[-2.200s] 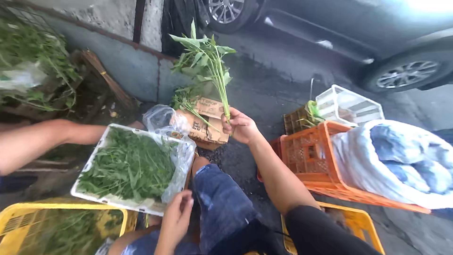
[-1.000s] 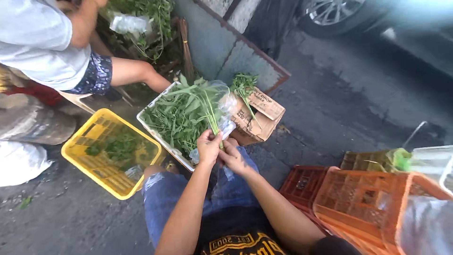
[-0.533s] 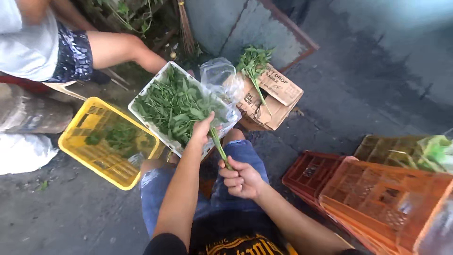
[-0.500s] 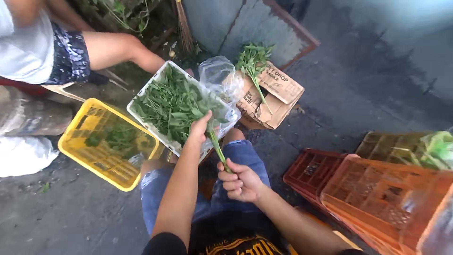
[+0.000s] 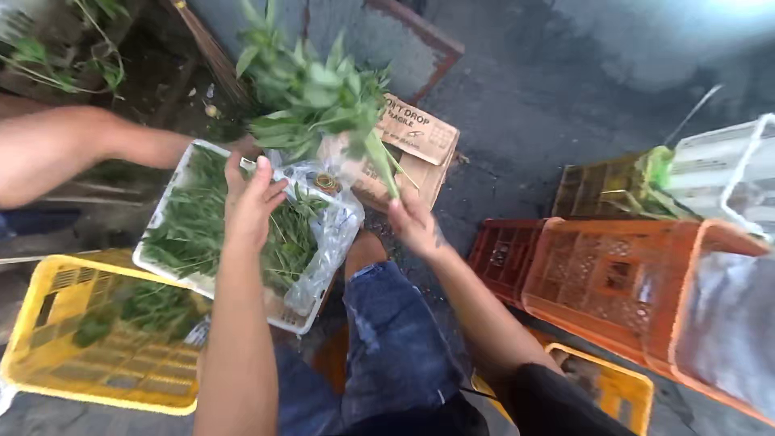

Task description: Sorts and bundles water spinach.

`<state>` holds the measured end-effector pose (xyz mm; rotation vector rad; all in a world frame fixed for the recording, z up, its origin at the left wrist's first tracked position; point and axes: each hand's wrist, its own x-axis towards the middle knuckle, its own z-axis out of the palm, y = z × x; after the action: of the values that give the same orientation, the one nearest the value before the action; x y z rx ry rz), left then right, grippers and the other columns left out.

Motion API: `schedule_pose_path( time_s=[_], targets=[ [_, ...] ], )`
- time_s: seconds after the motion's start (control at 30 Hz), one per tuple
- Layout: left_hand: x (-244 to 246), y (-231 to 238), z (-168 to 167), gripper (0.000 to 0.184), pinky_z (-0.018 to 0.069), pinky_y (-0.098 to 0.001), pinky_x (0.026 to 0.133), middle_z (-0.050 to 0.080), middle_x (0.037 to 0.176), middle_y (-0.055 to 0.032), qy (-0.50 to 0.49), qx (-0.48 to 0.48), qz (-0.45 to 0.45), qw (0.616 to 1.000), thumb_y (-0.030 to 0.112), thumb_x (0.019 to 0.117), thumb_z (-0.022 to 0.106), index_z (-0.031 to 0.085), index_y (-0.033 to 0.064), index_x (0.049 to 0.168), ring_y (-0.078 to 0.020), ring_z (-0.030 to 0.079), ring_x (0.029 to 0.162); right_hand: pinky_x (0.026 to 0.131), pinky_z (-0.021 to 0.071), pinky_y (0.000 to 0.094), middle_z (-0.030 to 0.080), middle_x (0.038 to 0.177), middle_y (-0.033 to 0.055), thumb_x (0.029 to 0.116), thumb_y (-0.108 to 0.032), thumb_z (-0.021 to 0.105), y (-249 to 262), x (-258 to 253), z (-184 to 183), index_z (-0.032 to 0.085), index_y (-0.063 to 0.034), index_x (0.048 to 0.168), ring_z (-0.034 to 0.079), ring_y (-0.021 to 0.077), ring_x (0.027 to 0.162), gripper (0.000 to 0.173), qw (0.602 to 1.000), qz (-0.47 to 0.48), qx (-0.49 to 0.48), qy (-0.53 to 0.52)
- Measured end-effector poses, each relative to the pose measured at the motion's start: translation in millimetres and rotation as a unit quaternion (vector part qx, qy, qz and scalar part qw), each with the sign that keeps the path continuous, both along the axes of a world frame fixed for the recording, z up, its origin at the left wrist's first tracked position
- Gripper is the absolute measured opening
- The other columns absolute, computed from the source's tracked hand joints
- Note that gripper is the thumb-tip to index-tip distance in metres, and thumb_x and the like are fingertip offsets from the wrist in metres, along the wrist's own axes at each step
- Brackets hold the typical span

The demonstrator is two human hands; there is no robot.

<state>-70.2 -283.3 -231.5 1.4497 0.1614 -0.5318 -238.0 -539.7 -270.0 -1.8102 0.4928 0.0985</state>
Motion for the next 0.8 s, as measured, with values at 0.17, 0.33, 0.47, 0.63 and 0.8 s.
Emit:
schedule_pose_path(
  time_s=[0.17,0.33,0.47,0.63,0.8],
  targets=[
    [-45,45,-50,0.054,0.0626,-0.0509,0.087,0.068,0.127,-0.0183,0.083,0.082,-0.057,0.992,0.034,0.1087,0.05,0.034,0.0167,0.157,-0.0363,0.073,0.103,0.086,0.055,0.0625,0.068,0.108,0.0252,0.1101,-0.042,0.042,-93,56,-133,0.056,-0.0055,0.138,0.069,0.0411,0.095,0.048,0.968,-0.001,-0.195,0.158],
    [-121,123,-88,0.042,0.0625,-0.0475,0.085,0.07,0.124,-0.0161,0.141,0.166,-0.031,0.976,0.031,0.1077,0.051,0.054,0.0038,0.14,-0.0311,0.072,0.104,0.104,0.0473,0.0643,0.051,0.145,0.0274,0.0948,-0.044,0.063,-99,31,-190,0.053,-0.0116,0.145,0.054,0.0451,0.13,0.061,0.888,-0.124,-0.353,0.269],
    [-166,173,-99,0.038,0.0632,-0.0425,0.079,0.071,0.116,-0.0146,0.152,0.175,0.037,0.972,0.03,0.1075,0.052,0.059,0.0022,0.132,-0.0273,0.073,0.095,0.1,0.0505,0.0609,0.059,0.134,0.0244,0.0948,-0.047,0.065,-88,37,-196,0.061,-0.0104,0.135,0.058,0.0413,0.125,0.055,0.872,-0.122,-0.395,0.261],
    [-174,194,-110,0.031,0.0637,-0.0385,0.074,0.072,0.107,-0.0114,0.143,0.132,0.078,0.978,0.026,0.1072,0.051,0.061,0.0027,0.125,-0.0229,0.073,0.086,0.101,0.0465,0.0649,0.053,0.144,0.0231,0.0922,-0.04,0.067,-103,58,-185,0.062,-0.022,0.139,0.05,0.0436,0.134,0.05,0.861,-0.112,-0.381,0.319],
    [-165,194,-120,0.028,0.0629,-0.0345,0.072,0.072,0.104,-0.009,0.125,0.096,0.088,0.984,0.023,0.1073,0.051,0.063,0.0039,0.123,-0.0203,0.072,0.084,0.1,0.0464,0.0687,0.067,0.129,0.02,0.1005,-0.031,0.059,-122,73,-169,0.066,-0.0163,0.132,0.061,0.0423,0.123,0.036,0.883,-0.035,-0.342,0.32]
  ],
)
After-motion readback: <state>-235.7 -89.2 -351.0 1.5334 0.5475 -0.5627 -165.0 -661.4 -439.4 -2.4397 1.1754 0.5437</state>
